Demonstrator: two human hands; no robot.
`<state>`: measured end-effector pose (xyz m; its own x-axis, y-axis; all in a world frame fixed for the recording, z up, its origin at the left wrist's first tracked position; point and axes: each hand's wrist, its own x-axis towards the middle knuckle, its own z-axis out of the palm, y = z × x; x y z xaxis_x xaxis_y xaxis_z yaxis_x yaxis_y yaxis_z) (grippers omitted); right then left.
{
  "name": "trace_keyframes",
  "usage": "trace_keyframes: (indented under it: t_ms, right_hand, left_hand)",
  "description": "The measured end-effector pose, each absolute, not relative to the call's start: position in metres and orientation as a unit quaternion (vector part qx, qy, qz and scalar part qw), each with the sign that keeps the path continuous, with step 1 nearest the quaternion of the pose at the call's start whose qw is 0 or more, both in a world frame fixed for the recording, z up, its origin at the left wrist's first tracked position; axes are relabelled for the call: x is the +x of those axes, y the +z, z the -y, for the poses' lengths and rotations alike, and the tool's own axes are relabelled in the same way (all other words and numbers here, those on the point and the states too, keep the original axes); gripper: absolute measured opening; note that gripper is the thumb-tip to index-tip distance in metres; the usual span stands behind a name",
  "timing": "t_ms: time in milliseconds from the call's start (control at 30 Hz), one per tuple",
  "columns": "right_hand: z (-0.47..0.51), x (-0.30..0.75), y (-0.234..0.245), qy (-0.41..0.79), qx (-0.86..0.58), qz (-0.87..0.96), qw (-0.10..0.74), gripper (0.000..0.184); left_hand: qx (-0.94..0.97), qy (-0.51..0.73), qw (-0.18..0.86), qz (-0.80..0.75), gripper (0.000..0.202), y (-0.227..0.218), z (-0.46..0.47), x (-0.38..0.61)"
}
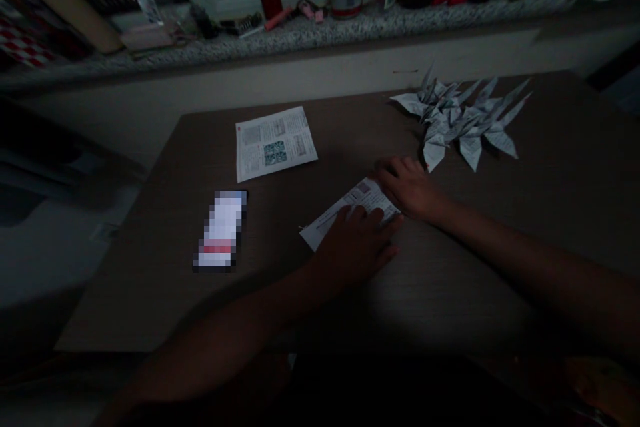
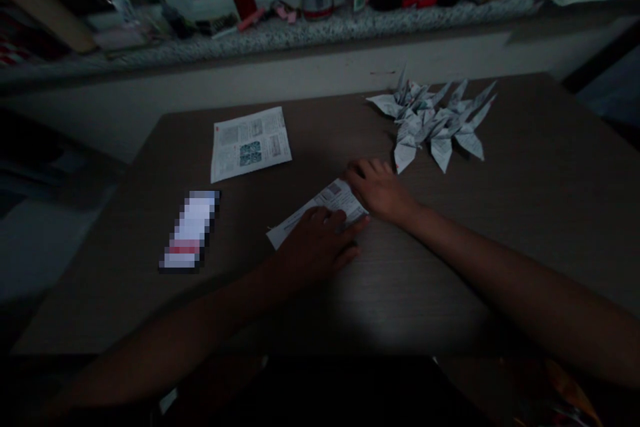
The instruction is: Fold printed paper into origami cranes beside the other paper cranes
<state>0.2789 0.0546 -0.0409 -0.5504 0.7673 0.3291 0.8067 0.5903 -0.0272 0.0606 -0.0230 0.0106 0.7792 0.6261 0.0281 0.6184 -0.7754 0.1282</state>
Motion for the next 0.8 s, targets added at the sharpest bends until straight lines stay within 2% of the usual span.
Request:
trace_keyframes:
  t_ms: [233, 467, 800]
  right_hand:
    - [-0.06, 0.283, -0.044, -0.004, -0.411, 0.892, 0.186, 0.038]
    - [-0.068, 0.286, -0.042, -0.003, -0.394, 0.904, 0.164, 0.04]
    - [-0.081, 0.298, -0.042, 0.101, -0.388, 0.894, 0.199, 0.037]
  left_hand:
    - [0.939, 0.045, 0.03, -0.34, 0.054, 0.0, 0.02, 0.063]
    - [0.934, 0.097, 0.068, -0.337, 0.055, -0.017, 0.023, 0.062]
    - [0.932, 0.11, 0.103, -0.33, 0.057, -0.022, 0.022, 0.061]
